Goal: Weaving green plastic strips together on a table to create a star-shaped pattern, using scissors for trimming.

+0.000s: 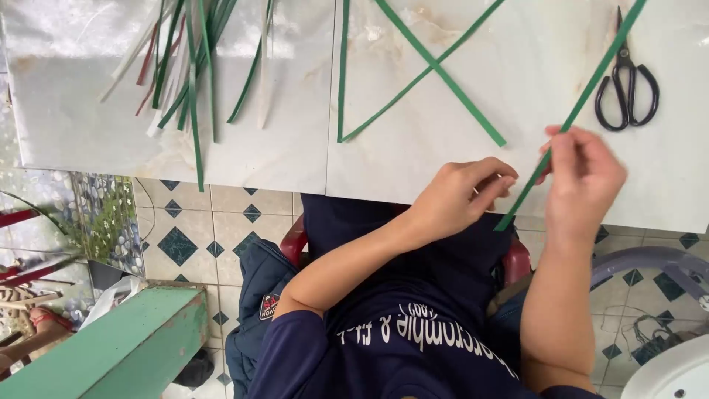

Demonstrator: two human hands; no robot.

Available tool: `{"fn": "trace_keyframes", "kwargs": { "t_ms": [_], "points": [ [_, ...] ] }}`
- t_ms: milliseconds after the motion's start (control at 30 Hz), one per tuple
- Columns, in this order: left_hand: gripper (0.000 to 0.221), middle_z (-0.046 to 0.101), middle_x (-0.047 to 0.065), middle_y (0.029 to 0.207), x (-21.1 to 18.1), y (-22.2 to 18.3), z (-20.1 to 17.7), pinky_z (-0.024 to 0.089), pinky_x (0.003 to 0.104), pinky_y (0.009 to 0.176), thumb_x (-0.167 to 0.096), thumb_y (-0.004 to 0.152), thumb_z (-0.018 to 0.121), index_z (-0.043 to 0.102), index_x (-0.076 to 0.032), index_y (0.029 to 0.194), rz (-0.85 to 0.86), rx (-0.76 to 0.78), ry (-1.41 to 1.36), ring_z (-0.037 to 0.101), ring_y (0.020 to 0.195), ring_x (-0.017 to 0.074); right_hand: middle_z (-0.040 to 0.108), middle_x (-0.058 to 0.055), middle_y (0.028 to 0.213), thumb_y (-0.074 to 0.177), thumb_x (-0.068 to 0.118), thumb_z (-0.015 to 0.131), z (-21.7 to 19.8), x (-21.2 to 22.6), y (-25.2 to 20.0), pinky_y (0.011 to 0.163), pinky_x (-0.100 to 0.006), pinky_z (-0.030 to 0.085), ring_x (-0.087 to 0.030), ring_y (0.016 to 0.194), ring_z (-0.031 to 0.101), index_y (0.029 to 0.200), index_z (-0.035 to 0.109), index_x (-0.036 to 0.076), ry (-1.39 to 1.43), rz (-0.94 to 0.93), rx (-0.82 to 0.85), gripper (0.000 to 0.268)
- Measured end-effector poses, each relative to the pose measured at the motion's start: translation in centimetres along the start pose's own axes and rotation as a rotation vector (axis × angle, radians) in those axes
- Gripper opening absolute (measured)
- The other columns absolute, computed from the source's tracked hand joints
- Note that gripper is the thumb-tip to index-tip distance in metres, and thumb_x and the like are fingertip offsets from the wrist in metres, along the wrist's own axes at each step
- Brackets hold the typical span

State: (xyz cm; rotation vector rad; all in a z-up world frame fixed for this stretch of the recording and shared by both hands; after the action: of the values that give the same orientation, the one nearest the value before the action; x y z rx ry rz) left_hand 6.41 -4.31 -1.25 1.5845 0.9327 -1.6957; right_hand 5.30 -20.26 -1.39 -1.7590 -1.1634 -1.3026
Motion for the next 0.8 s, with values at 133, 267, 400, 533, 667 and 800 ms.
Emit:
{"fn": "trace_keyframes", "kwargs": {
  "t_ms": [133, 267, 400, 533, 667, 800],
  "points": [
    [0.019, 0.065, 0.005, 0.083, -0.5, -2.1, -2.2, 0.052, 0.027, 0.063, -0.020, 0.101, 0.050, 0.061, -0.005, 0.104, 0.211, -0.092, 0.184, 0.060, 0.064, 0.0161, 0.064, -0.018, 0.096, 0.110, 0.002, 0.057, -1.5, -4.0, 2.9, 0.055, -0.025, 0.045, -0.015, 0.075, 0.056, 0.115, 0.061, -0.006, -0.145, 0.011, 0.124, 0.010],
    [0.017, 0.070, 0.010, 0.094, 1.5, -3.5, -4.8, 0.055, 0.027, 0.065, -0.013, 0.099, 0.053, 0.063, 0.000, 0.101, 0.183, -0.137, 0.328, 0.066, 0.070, 0.0187, 0.063, -0.015, 0.085, 0.104, -0.005, 0.061, 0.2, -4.1, 4.3, 0.052, -0.027, 0.045, -0.017, 0.057, 0.052, 0.133, 0.055, -0.008, -0.285, -0.045, 0.207, 0.030],
    [0.017, 0.069, 0.007, 0.092, 3.7, -4.3, -6.7, 0.055, 0.026, 0.063, -0.014, 0.099, 0.052, 0.064, -0.001, 0.103, 0.135, -0.176, 0.396, 0.064, 0.069, 0.0169, 0.064, -0.011, 0.081, 0.105, -0.002, 0.065, 1.2, -4.9, 5.6, 0.060, -0.028, 0.048, -0.018, 0.055, 0.056, 0.126, 0.066, -0.009, -0.379, -0.182, 0.155, 0.022],
    [0.016, 0.067, 0.006, 0.077, 5.9, -4.6, -7.7, 0.051, 0.023, 0.056, -0.013, 0.100, 0.051, 0.064, -0.002, 0.100, 0.092, -0.260, 0.333, 0.062, 0.061, 0.0140, 0.062, -0.014, 0.082, 0.100, -0.007, 0.073, 2.0, -4.8, 7.0, 0.057, -0.031, 0.052, -0.019, 0.061, 0.055, 0.119, 0.072, -0.011, -0.496, -0.374, 0.156, 0.020],
    [0.018, 0.064, 0.004, 0.072, 6.5, -4.4, -8.1, 0.045, 0.021, 0.050, -0.015, 0.101, 0.051, 0.064, -0.003, 0.098, 0.131, -0.333, 0.313, 0.056, 0.056, 0.0111, 0.065, -0.016, 0.084, 0.099, -0.010, 0.078, 2.9, -4.6, 7.8, 0.067, -0.030, 0.051, -0.019, 0.068, 0.059, 0.111, 0.076, -0.010, -0.530, -0.505, 0.141, 0.013],
    [0.017, 0.064, 0.004, 0.071, 6.6, -4.4, -8.2, 0.043, 0.020, 0.049, -0.014, 0.101, 0.051, 0.063, -0.004, 0.097, 0.159, -0.346, 0.328, 0.055, 0.054, 0.0110, 0.069, -0.017, 0.085, 0.099, -0.009, 0.077, 3.6, -4.7, 8.1, 0.064, -0.028, 0.049, -0.018, 0.065, 0.059, 0.107, 0.076, -0.011, -0.500, -0.537, 0.109, 0.008]
  ]
}}
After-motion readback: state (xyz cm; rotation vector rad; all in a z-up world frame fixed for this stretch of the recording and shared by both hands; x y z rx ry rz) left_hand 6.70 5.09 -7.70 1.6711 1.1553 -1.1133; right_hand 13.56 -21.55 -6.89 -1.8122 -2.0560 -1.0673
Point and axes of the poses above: each hand's wrist, its own y-axis towards the middle knuckle, its own z-axis out of the palm, x = y × z, the point moved 8 cm from there along y, towards the middle knuckle
